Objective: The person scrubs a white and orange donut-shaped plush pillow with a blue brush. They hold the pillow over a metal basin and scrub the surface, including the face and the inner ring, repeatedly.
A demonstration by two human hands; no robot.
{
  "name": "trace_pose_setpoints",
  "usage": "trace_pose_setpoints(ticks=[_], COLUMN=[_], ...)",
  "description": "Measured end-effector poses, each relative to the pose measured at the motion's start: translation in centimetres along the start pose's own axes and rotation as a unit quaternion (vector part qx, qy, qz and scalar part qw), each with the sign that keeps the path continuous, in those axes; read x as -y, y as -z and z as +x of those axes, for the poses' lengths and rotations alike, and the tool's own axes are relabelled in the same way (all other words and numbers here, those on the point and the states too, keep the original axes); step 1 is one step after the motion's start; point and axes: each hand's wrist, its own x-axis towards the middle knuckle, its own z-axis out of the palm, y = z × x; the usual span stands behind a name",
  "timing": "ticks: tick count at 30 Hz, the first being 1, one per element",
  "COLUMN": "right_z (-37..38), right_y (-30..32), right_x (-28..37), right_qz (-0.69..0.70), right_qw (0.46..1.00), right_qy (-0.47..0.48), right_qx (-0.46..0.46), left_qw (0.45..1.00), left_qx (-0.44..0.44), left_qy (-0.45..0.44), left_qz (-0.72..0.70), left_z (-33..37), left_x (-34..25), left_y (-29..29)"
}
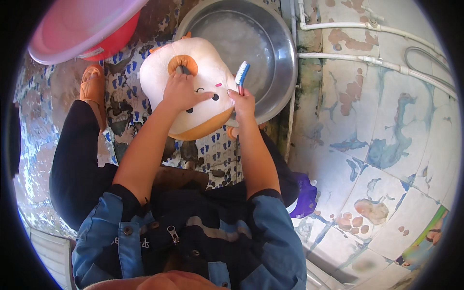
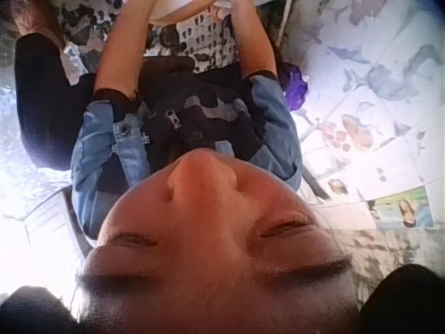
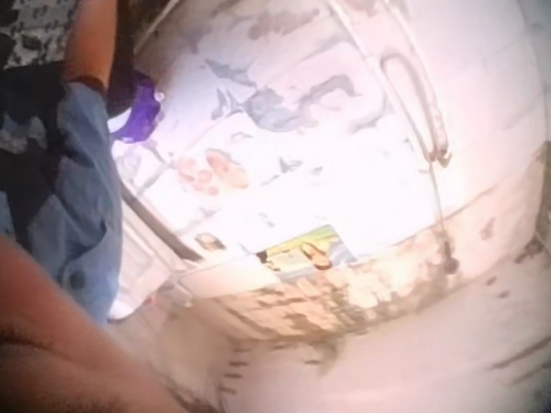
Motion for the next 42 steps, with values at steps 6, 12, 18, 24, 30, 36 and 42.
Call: trace_pose_setpoints(ticks=[6,12,18,24,30,36,42], right_z=[-1.2,-0.1,0.1,3.0,7.4,8.3,1.3], right_y=[1.5,2.5,-5.5,-10.5,-11.5,-11.6,-12.4], right_x=[3.3,10.5,14.4,10.8,6.7,6.3,7.8], right_qz=[0.001,-0.244,-0.408,-0.373,-0.317,-0.312,-0.498], right_qw=[0.991,0.930,0.824,0.874,0.909,0.905,0.744], right_qy=[0.130,0.257,0.348,0.235,0.199,0.248,0.435], right_qx=[0.026,0.099,0.183,0.206,0.184,0.151,-0.093], left_qw=[0.967,0.890,0.775,0.641,0.774,0.888,0.633], left_qx=[0.116,-0.028,-0.086,-0.118,-0.052,-0.312,-0.067], left_qy=[0.121,0.212,0.227,0.191,0.240,0.300,0.270], left_qz=[-0.193,-0.403,-0.584,-0.734,-0.583,-0.158,-0.722], left_z=[-0.7,-6.9,-9.1,-6.9,-6.8,-8.1,-8.6], left_x=[-2.2,-7.9,-9.4,-4.9,1.3,7.7,9.8], left_y=[2.4,1.0,-0.2,-4.4,-1.3,-1.6,-2.2])
